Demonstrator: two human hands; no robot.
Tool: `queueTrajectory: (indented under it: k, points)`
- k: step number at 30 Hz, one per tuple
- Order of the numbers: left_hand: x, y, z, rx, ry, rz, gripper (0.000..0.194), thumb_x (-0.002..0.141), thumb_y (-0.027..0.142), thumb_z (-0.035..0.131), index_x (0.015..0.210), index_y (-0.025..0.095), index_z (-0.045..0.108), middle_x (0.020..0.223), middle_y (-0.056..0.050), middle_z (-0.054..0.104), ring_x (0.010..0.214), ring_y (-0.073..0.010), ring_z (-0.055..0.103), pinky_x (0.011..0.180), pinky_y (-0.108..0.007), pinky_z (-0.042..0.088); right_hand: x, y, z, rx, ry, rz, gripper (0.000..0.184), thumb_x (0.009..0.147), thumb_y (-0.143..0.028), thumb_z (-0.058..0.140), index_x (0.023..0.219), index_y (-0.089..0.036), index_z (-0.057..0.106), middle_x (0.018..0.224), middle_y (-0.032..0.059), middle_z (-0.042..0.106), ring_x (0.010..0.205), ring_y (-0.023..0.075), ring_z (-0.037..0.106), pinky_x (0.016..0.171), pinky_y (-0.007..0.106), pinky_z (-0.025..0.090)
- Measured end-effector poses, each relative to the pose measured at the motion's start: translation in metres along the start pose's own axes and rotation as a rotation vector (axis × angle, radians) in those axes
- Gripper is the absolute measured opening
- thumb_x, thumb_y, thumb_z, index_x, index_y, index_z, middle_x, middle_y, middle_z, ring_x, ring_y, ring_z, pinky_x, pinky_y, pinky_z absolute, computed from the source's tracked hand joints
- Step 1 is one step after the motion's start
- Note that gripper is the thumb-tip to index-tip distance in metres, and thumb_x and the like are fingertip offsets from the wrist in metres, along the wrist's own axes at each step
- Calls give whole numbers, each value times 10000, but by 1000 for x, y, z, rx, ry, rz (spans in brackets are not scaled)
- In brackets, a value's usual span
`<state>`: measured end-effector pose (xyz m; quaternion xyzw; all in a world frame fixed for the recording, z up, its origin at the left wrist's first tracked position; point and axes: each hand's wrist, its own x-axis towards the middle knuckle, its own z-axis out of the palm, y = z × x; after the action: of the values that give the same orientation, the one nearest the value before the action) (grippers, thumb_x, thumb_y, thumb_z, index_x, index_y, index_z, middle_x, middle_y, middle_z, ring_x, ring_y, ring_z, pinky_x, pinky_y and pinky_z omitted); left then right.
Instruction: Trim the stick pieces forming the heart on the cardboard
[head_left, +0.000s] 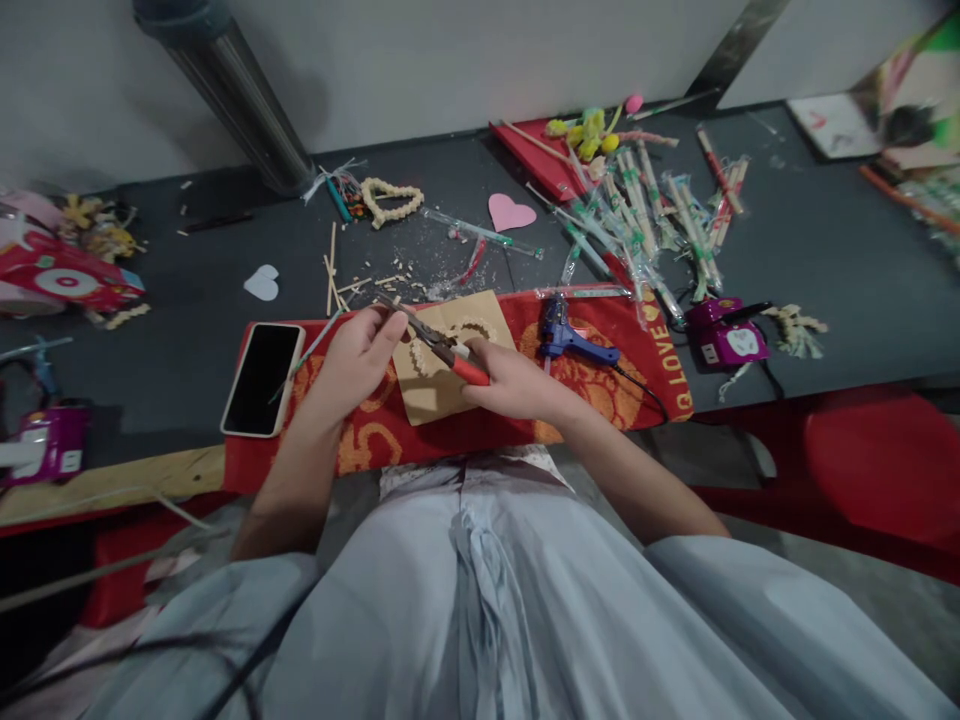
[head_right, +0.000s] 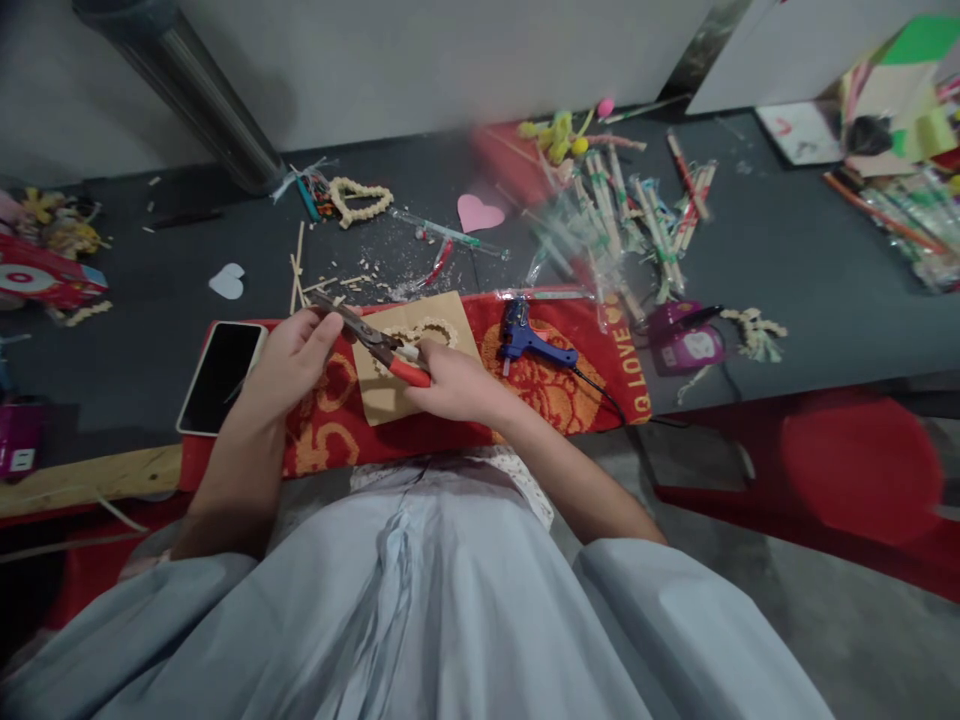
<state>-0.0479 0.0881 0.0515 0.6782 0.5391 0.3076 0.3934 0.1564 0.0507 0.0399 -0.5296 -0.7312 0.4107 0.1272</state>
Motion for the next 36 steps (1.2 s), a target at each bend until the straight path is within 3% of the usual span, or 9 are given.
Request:
queueTrajectory:
  k: [6,23,29,36]
  points:
    - [0,2,-5,137,-17,26,217,841,273,416,792,168,600,779,-41,618,776,-172,561,796,-291,440,-2,-1,-4,-52,-20,6,213,689,-328,483,837,-200,400,720,7,514,616,157,471,544,256,317]
    - [1,-1,-1,306,16,9,232,843,246,401,777,163,608,738,-44,621,721,-182,544,679,-278,402,0,-13,0,-243,52,109,191,694,-321,500,822,-179,487,781,104,633,683,225,563,556,271,305]
    - [-5,0,9,594,263,35,239,862,258,437,973,171,631,919,-68,673,864,-189,602,732,-267,398,1,-8,1,-181,48,137,217,711,-357,472,843,-185,468,784,74,610,659,195,529,547,255,301]
    - [-6,-4,8,608,234,111,251,892,290,419,839,189,643,764,-45,675,752,-166,610,652,-253,376,2,2,1,-85,-2,46,241,704,-352,465,876,-191,417,761,35,558,644,175,492,554,253,324]
